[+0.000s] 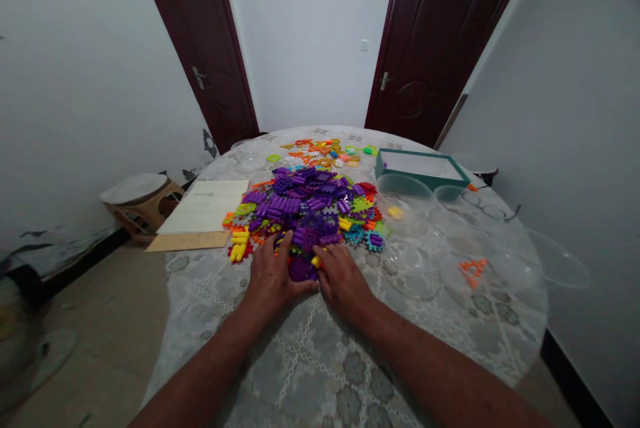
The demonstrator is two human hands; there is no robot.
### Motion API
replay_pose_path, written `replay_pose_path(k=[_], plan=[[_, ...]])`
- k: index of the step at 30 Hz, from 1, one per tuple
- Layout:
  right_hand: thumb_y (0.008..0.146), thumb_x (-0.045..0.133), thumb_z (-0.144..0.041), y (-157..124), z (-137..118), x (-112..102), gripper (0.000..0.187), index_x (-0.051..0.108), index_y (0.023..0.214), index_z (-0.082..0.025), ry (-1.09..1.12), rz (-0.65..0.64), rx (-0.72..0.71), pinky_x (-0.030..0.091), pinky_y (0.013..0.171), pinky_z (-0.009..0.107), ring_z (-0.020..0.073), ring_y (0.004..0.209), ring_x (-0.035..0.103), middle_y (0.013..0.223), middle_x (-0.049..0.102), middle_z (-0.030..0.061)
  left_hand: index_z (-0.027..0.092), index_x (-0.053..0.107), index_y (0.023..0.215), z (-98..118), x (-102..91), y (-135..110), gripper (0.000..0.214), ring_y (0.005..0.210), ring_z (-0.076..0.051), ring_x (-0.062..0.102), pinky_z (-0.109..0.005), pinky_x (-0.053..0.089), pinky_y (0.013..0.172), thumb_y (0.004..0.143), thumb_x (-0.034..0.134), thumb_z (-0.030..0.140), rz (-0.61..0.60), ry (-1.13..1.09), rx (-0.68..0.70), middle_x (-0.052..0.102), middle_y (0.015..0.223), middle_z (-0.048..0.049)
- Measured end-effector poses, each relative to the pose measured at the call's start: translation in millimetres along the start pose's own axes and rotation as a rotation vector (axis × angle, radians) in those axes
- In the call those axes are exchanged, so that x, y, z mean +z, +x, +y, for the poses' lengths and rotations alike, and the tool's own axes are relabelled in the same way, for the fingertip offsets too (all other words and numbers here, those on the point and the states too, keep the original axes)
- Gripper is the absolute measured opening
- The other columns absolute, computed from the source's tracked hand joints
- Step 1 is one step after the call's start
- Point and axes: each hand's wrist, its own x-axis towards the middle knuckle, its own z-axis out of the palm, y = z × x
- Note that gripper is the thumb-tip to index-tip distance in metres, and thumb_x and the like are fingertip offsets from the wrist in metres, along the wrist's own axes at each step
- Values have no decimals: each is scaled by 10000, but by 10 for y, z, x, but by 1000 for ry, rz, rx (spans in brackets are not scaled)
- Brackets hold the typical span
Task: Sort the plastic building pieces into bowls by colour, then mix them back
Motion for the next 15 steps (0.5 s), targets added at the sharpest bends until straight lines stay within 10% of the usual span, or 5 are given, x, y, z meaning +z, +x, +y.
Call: replay_pose_path(k=[15], plan=[[989, 565, -118, -20, 31, -8, 512, 585, 1485, -244, 227, 87, 56, 495, 1203, 555, 281, 1373, 596, 1430, 661, 140, 294, 494, 1552, -19, -150, 54, 793, 1499, -352, 455, -551, 411, 1239, 837, 825, 384, 0, -310, 2, 446, 1552, -137]])
